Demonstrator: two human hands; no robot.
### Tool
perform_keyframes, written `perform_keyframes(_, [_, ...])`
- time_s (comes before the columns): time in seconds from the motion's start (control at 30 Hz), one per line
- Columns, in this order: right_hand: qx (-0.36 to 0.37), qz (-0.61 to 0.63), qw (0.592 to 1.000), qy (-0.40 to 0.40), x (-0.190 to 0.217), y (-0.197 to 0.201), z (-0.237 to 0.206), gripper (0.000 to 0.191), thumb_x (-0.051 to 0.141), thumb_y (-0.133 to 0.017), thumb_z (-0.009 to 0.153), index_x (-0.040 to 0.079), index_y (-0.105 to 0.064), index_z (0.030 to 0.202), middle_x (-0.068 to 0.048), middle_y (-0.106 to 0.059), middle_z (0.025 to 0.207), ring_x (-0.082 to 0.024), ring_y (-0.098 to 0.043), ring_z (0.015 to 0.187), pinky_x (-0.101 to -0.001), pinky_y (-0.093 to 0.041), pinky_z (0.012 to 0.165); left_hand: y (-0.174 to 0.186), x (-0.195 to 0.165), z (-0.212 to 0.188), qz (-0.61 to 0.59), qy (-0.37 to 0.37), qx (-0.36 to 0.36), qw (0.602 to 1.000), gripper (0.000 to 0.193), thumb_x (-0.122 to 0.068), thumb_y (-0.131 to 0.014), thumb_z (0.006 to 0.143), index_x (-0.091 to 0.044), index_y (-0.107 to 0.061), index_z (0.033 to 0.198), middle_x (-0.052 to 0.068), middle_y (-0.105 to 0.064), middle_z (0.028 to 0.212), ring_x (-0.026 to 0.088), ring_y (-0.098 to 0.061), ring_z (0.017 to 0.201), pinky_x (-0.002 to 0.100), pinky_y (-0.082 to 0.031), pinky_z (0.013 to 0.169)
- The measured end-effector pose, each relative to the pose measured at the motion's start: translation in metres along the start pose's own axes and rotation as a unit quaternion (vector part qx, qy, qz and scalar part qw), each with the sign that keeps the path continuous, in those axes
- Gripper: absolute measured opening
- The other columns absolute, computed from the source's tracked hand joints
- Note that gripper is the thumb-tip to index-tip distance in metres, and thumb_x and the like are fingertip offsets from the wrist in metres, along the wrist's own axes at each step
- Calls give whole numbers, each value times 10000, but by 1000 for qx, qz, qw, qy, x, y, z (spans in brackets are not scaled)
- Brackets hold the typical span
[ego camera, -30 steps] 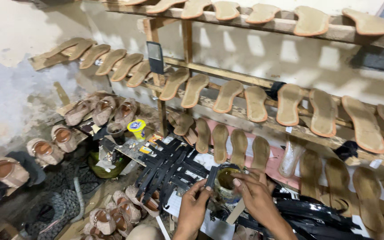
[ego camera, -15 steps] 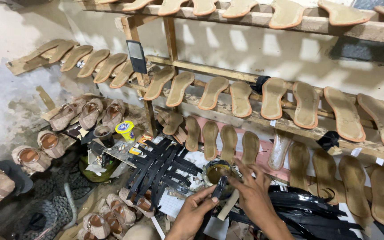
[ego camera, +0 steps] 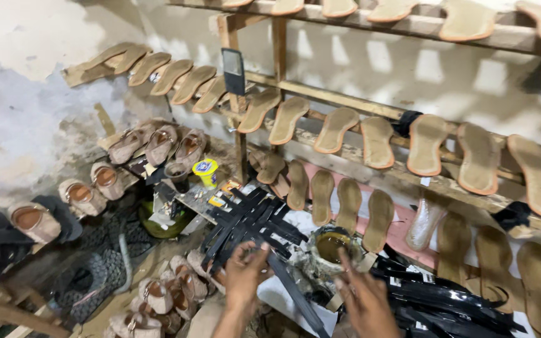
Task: The person takes black shoe straps one at a time, dips and coats them in a pot of adhesive, and hangs the coated straps on an overhead wooden rack to dry. The person repeats this cycle continuously across the workbench.
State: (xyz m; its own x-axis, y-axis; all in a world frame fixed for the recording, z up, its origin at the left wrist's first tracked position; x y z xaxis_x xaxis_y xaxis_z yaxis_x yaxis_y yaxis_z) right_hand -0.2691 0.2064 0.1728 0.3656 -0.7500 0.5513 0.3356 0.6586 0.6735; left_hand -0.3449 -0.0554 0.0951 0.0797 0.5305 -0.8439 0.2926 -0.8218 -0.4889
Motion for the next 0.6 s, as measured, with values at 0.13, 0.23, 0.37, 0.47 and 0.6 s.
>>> perform_keyframes(0.13, [91,48,995,13,13,-51,-8,775,236,-742,866,216,-416,1570,-1,-815,985,-191,-713,904,-352,-460,828,18,-21,8,-2,-11,-3,1000,329,-163,-773,862,-43,-605,1119,66,-708,852,193,-700,711,346,-575,600])
perform_keyframes(0.23, [65,86,992,63,37,-79,-9,799,145,-764,853,153,-383,1555,-27,-817,932,-188,-716,966,-395,-411,894,15,-22,9,17,-10,15,1000,324,-162,-767,858,-36,-625,1121,82,-727,860,205,-715,694,349,-583,578])
perform_keyframes(0.37, [153,362,901,-183,20,-146,-15,868,64,-718,881,223,-272,1608,-50,-738,843,-112,-652,821,-281,-532,809,15,-14,13,35,-12,22,999,299,-151,-764,866,-40,-634,1111,91,-744,872,205,-732,715,332,-590,584])
perform_keyframes(0.47, [138,434,859,-235,17,-167,-19,903,28,-681,884,242,-229,1636,-56,-696,819,-129,-616,726,-290,-551,707,21,-4,16,61,-4,27,998,303,-143,-774,871,-19,-635,1110,123,-729,843,207,-724,705,329,-563,565])
perform_keyframes(0.6, [107,463,828,-298,14,-181,-21,997,0,-697,857,251,-168,1665,-90,-699,807,-149,-650,716,-313,-567,674,26,8,27,94,7,30,995,323,-143,-774,862,15,-625,1101,132,-731,843,218,-734,703,322,-582,582])
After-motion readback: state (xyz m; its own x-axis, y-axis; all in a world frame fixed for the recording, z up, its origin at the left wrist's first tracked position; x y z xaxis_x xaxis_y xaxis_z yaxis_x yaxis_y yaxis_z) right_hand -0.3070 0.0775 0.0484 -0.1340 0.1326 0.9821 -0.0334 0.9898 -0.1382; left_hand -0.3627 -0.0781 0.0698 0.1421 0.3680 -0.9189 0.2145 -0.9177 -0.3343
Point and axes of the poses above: each hand's wrist, its own z-axis towards the middle knuckle, its own y-axis out of the back of the hand, x = y × z, the point moved 9 cm from there along z, towards the middle knuckle
